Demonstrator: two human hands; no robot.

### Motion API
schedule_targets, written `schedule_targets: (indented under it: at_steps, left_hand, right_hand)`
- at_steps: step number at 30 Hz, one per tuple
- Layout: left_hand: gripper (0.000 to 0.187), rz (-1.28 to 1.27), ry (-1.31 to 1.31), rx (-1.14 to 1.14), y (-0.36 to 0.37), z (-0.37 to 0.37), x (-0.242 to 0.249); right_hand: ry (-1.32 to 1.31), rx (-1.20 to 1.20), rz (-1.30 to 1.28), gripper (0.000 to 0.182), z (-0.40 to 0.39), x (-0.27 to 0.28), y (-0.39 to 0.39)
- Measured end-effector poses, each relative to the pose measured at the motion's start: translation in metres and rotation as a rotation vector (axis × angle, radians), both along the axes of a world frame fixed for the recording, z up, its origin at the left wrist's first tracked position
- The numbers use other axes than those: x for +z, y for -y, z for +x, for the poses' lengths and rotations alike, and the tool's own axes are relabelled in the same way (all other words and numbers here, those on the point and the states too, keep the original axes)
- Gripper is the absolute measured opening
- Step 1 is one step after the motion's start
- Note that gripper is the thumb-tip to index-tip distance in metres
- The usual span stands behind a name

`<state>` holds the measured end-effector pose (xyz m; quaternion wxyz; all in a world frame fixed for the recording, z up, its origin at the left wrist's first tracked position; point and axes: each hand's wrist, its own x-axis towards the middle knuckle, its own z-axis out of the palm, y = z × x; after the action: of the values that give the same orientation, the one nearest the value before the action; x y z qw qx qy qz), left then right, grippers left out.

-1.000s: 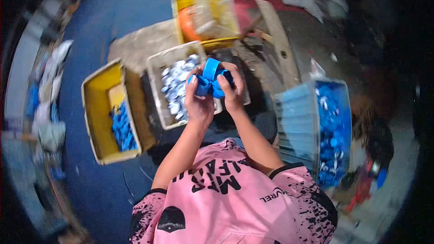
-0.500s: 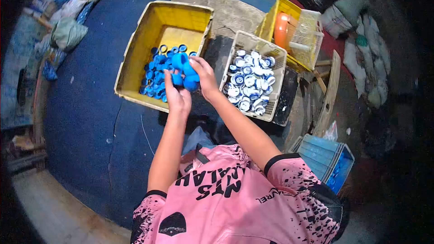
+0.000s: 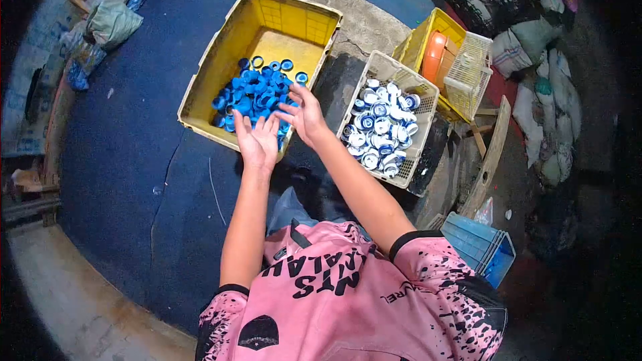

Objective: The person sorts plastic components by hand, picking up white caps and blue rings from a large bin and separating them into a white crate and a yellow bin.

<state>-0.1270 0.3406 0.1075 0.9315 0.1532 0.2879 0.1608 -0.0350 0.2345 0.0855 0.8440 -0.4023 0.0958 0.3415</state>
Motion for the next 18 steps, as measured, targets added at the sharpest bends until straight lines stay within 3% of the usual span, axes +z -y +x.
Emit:
schedule_targets:
  at_steps: [1,4,5,8,12,18]
  left_hand:
    - [0.125,0.001,-0.038,-0.001,0.007,-0.001,0.002]
    - [0.123,-0.003,-0.039,-0.087,0.028,-0.004,-0.005]
    - [0.121,0.005,-0.062,-0.111,0.043,-0.004,-0.007]
    - [0.113,-0.001,-0.059,-0.288,0.089,-0.001,-0.008]
    - [0.088,-0.015,-0.065,-0.621,0.174,0.007,-0.009]
    - [0.060,-0.016,-0.220,-1.135,0.329,-0.014,-0.019]
  right_hand:
    - [-0.029,-0.068,-0.018,0.079,-0.005,-0.006,0.006]
    - [0.038,-0.092,-0.030,0.053,-0.027,-0.006,0.050]
    - [0.008,-0.161,-0.051,0.036,-0.039,0.001,0.068]
    - [-0.041,-0.233,-0.166,0.036,-0.062,0.002,0.137]
    - [-0.085,-0.416,-0.254,0.031,-0.096,-0.003,0.241]
    - [-0.071,-0.898,-0.397,0.026,-0.173,0.015,0.389]
